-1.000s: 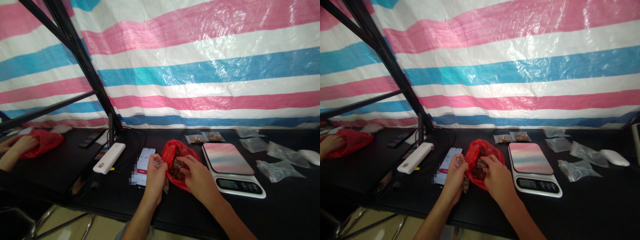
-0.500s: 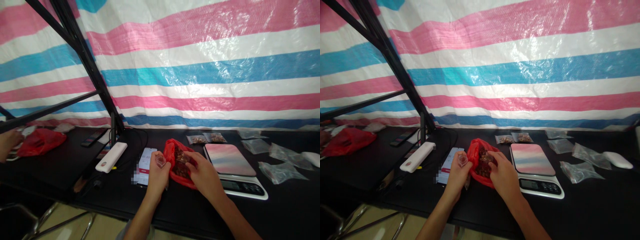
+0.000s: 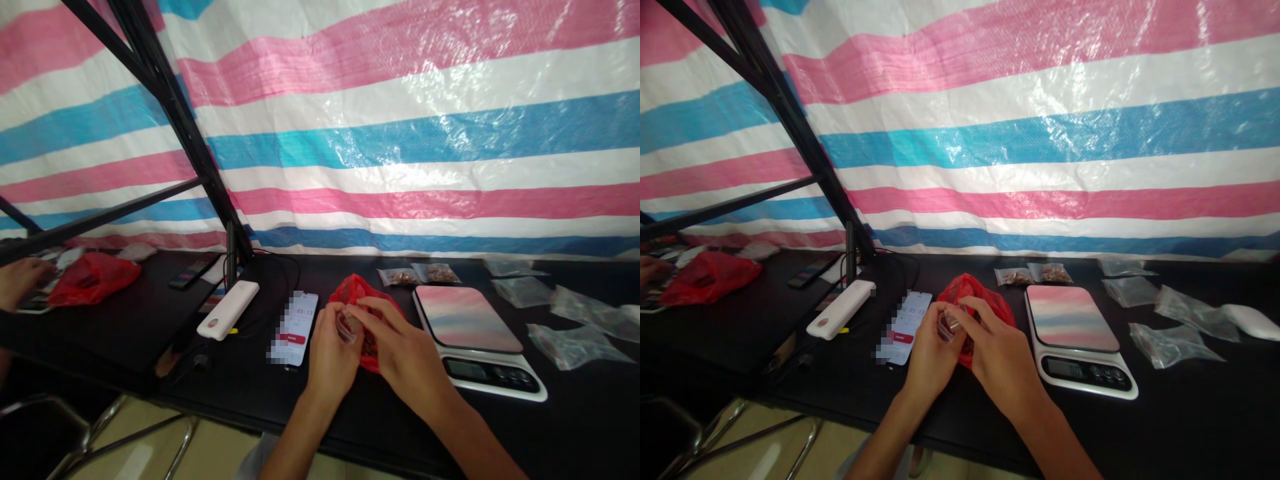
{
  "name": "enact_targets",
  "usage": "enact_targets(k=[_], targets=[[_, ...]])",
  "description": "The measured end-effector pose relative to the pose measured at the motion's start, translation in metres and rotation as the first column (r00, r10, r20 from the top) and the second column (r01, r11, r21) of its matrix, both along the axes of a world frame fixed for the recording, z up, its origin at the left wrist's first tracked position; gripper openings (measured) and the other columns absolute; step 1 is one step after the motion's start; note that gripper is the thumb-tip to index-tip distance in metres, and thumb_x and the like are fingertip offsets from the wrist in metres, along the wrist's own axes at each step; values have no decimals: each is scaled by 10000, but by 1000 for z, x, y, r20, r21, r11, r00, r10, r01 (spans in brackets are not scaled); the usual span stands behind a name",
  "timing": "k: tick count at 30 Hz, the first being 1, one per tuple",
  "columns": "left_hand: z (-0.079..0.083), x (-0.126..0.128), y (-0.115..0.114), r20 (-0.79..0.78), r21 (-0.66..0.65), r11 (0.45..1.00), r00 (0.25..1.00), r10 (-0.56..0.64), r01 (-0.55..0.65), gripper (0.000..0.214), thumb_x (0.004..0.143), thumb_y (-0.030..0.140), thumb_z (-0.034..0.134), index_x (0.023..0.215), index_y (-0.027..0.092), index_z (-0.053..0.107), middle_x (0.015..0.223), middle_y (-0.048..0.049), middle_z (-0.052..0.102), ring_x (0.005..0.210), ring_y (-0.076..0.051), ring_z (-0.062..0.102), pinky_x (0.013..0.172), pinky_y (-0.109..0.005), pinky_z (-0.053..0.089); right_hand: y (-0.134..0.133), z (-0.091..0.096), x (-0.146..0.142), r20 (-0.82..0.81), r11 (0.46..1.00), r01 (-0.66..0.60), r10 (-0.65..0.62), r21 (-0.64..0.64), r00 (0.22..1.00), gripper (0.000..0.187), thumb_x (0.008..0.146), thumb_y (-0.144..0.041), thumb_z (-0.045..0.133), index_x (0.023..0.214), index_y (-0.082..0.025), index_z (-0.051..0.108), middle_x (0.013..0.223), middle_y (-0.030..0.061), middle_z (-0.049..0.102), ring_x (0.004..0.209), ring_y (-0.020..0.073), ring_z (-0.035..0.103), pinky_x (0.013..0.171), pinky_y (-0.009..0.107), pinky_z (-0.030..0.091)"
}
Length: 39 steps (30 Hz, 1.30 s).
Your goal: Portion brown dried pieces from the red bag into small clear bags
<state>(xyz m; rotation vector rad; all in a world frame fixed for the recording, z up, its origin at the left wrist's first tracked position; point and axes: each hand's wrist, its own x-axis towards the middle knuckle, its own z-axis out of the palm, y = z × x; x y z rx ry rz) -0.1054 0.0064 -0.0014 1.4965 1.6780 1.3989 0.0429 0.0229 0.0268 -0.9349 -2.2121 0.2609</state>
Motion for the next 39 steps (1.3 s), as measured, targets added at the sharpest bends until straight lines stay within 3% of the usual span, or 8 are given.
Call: enact_targets(k=[5, 10, 14, 18, 25, 29, 33, 39], targets=[[4, 6, -1, -16, -5, 1000, 1000, -3, 2, 154, 882, 263, 649, 1008, 234, 567, 950, -30, 618, 889, -215, 628, 817, -341, 482, 0, 1, 3, 79, 981, 2, -18, 195, 997, 679, 810, 50, 440, 1375, -263, 646, 1356, 66, 685, 1068, 201, 736, 917, 331, 614], [5, 11, 1, 20, 33, 999, 1000, 8, -9, 159, 898, 277, 638, 1022, 222, 554, 1011, -59, 616, 953, -225, 624, 866, -370, 490, 3, 1, 8, 6, 974, 7, -9, 226, 1000, 636, 853, 34, 429, 1364, -273, 647, 1361, 54, 681, 1106, 184, 722, 929, 305, 600], [1, 10, 2, -3, 76, 997, 1000, 28, -28, 167, 913, 289, 635, 1037, 221, 547, 1014, -55, 593, 962, -222, 604, 898, -378, 479, 9, 0, 12, -104, 983, 45, -27, 179, 994, 574, 917, -4, 412, 1353, -298, 640, 1373, 55, 649, 1160, 171, 692, 928, 278, 582], [0, 5, -1, -49, 90, 995, 998, 38, -33, 156, 921, 297, 634, 1009, 222, 529, 1000, -45, 578, 964, -220, 582, 897, -368, 462, 16, -1, 12, -221, 991, 127, -117, 34, 968, 388, 1017, -159, 431, 1331, -273, 629, 1342, 84, 625, 1224, 195, 644, 971, 309, 555], [7, -8, -9, -71, 58, 996, 995, 68, -64, 116, 930, 287, 599, 974, 230, 508, 923, -16, 572, 878, -206, 570, 824, -338, 450, 16, 0, 15, -214, 990, -49, 20, -129, 977, 302, 1055, -263, 395, 1273, -262, 603, 1290, 88, 629, 1212, 218, 626, 1056, 387, 494], [8, -14, -14, -25, 3, 994, 994, 107, -107, 136, 952, 330, 575, 992, 235, 485, 840, 13, 570, 759, -193, 582, 743, -324, 455, 7, 6, 13, -77, 977, -121, 109, -177, 991, 346, 1039, -215, 383, 1301, -249, 606, 1261, 94, 666, 1135, 224, 660, 990, 399, 541], [8, -17, -18, -114, 15, 983, 977, 181, -181, 174, 953, 357, 588, 1016, 226, 492, 923, -30, 588, 827, -227, 606, 767, -362, 476, 10, 2, 15, -9, 993, -55, 54, -100, 999, 419, 1005, -155, 396, 1353, -270, 599, 1308, 89, 659, 1137, 228, 665, 991, 419, 546], [21, -6, -30, -310, 160, 950, 900, 307, -269, 130, 957, 334, 584, 958, 235, 501, 1002, -82, 576, 955, -285, 593, 837, -415, 478, 24, -5, 23, -276, 987, 118, -143, -106, 951, 366, 1031, -278, 414, 1354, -258, 584, 1331, 100, 644, 1233, 244, 622, 997, 418, 536]])
